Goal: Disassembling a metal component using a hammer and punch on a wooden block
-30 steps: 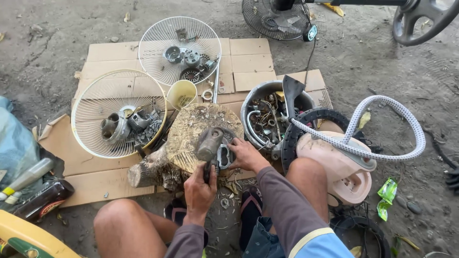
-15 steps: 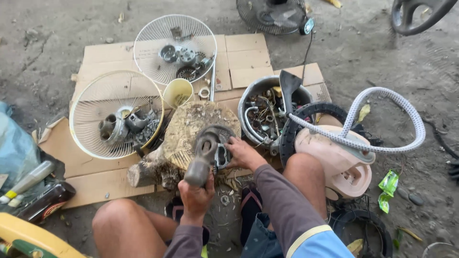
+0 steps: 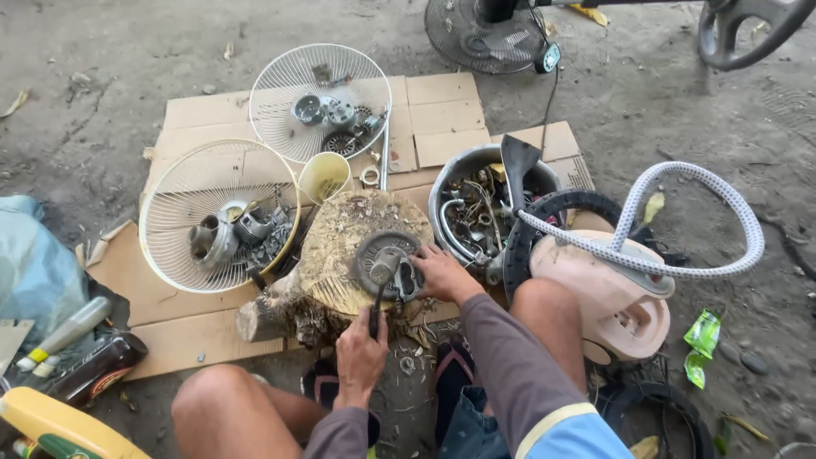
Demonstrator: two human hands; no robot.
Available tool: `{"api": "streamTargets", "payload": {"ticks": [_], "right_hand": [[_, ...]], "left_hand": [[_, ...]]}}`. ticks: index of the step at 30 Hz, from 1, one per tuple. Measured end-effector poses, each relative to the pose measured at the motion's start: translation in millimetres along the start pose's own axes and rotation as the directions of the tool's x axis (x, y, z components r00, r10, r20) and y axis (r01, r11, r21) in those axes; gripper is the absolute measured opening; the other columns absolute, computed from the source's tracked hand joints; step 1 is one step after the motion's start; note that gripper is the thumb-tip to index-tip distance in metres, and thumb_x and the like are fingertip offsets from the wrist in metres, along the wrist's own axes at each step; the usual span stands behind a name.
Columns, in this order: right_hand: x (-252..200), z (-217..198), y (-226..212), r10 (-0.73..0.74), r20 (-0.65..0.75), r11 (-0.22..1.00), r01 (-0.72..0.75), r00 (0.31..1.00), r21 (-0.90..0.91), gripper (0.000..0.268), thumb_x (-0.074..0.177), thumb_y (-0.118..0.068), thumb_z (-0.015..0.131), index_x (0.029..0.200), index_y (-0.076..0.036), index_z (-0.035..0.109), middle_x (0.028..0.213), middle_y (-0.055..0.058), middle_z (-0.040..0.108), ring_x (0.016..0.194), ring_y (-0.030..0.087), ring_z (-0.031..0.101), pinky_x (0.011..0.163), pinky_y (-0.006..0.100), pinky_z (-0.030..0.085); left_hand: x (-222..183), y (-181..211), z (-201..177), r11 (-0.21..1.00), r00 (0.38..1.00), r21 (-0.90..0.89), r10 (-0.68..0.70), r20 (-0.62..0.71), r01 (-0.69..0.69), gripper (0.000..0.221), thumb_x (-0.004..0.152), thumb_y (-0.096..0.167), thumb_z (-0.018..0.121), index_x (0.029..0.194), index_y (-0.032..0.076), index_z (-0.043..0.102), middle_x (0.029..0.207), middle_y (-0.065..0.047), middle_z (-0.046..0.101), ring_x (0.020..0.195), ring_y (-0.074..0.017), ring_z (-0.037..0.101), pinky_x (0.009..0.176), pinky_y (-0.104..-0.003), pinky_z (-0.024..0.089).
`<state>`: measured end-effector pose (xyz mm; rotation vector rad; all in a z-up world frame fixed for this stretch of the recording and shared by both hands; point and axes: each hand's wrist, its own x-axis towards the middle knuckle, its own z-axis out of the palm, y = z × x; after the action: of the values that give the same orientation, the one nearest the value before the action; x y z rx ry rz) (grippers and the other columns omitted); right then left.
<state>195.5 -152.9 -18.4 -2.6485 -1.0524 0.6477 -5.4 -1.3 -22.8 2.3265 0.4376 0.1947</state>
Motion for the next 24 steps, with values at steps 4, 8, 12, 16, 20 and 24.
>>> {"api": "streamTargets", "payload": {"ticks": [4, 8, 12, 16, 20, 24], "right_hand": [[5.4, -5.9, -5.0, -0.033, 0.048, 0.999, 0.034, 0.998, -0.024, 0.104, 0.064, -0.035, 0.097, 0.151, -0.009, 0.046, 0.138, 0.010, 0.053, 0.128, 0.027, 0.047, 0.115, 0.048, 0.037], [6.0, 1.5, -3.2, -0.040, 0.038, 0.999, 0.040, 0.998, -0.002, 0.098, 0.068, -0.028, 0.093, 0.151, -0.010, 0.046, 0.144, 0.010, 0.049, 0.132, 0.029, 0.044, 0.118, 0.051, 0.033], [-5.2, -7.6, -22.3, 0.007, 0.129, 0.988, -0.027, 0.992, 0.151, 0.152, 0.050, -0.037, 0.105, 0.164, -0.013, 0.008, 0.170, 0.014, 0.012, 0.155, 0.037, 0.011, 0.127, 0.056, 0.011], [-2.4, 23.8, -11.4, -0.023, -0.002, 0.989, 0.023, 1.000, 0.149, 0.142, 0.051, -0.040, 0.102, 0.163, -0.014, 0.019, 0.167, 0.009, 0.027, 0.152, 0.031, 0.024, 0.127, 0.048, 0.018], [-4.9, 7.3, -9.6, 0.002, 0.036, 0.965, -0.012, 0.999, 0.261, 0.131, 0.059, -0.026, 0.098, 0.162, -0.012, 0.019, 0.166, 0.012, 0.028, 0.152, 0.032, 0.026, 0.127, 0.047, 0.022], [-3.2, 2.5, -12.7, 0.006, 0.014, 0.982, -0.009, 1.000, 0.189, 0.127, 0.056, -0.023, 0.101, 0.160, -0.011, 0.028, 0.159, 0.009, 0.037, 0.143, 0.030, 0.036, 0.126, 0.046, 0.025]], "left_hand": [[3.0, 1.0, -0.4, 0.982, 0.978, 0.104, -0.167, 0.123, 0.154, 0.027, 0.103, 0.027, 0.056, 0.126, 0.014, 0.061, 0.082, -0.011, 0.077, 0.054, -0.0240, 0.072, 0.044, -0.041, 0.063], [1.0, 38.0, -26.9, 0.871, 0.868, 0.274, -0.463, 0.179, 0.407, 0.038, 0.101, 0.035, 0.053, 0.137, 0.026, 0.058, 0.096, -0.017, 0.078, 0.080, -0.0406, 0.076, 0.069, -0.055, 0.061], [6.8, 4.8, -11.5, 0.899, 0.874, 0.168, -0.434, 0.216, 0.405, 0.033, 0.103, 0.029, 0.052, 0.135, 0.021, 0.058, 0.081, -0.011, 0.079, 0.057, -0.0260, 0.074, 0.049, -0.042, 0.062], [-4.3, -1.0, -2.6, 0.899, 0.876, 0.039, -0.433, 0.213, 0.435, 0.026, 0.105, 0.027, 0.053, 0.127, 0.016, 0.061, 0.066, -0.007, 0.073, 0.040, -0.0158, 0.056, 0.033, -0.031, 0.046], [2.8, 11.2, 3.5, 0.940, 0.966, -0.234, -0.220, 0.140, 0.248, 0.020, 0.105, 0.029, 0.055, 0.104, 0.011, 0.063, 0.060, 0.004, 0.054, 0.038, -0.0085, 0.041, 0.028, -0.026, 0.036], [13.7, 73.0, -39.7, 0.964, 0.987, -0.229, 0.113, -0.112, -0.136, 0.022, 0.105, 0.031, 0.054, 0.106, 0.010, 0.062, 0.059, 0.002, 0.061, 0.038, -0.0102, 0.049, 0.031, -0.027, 0.041]]}}
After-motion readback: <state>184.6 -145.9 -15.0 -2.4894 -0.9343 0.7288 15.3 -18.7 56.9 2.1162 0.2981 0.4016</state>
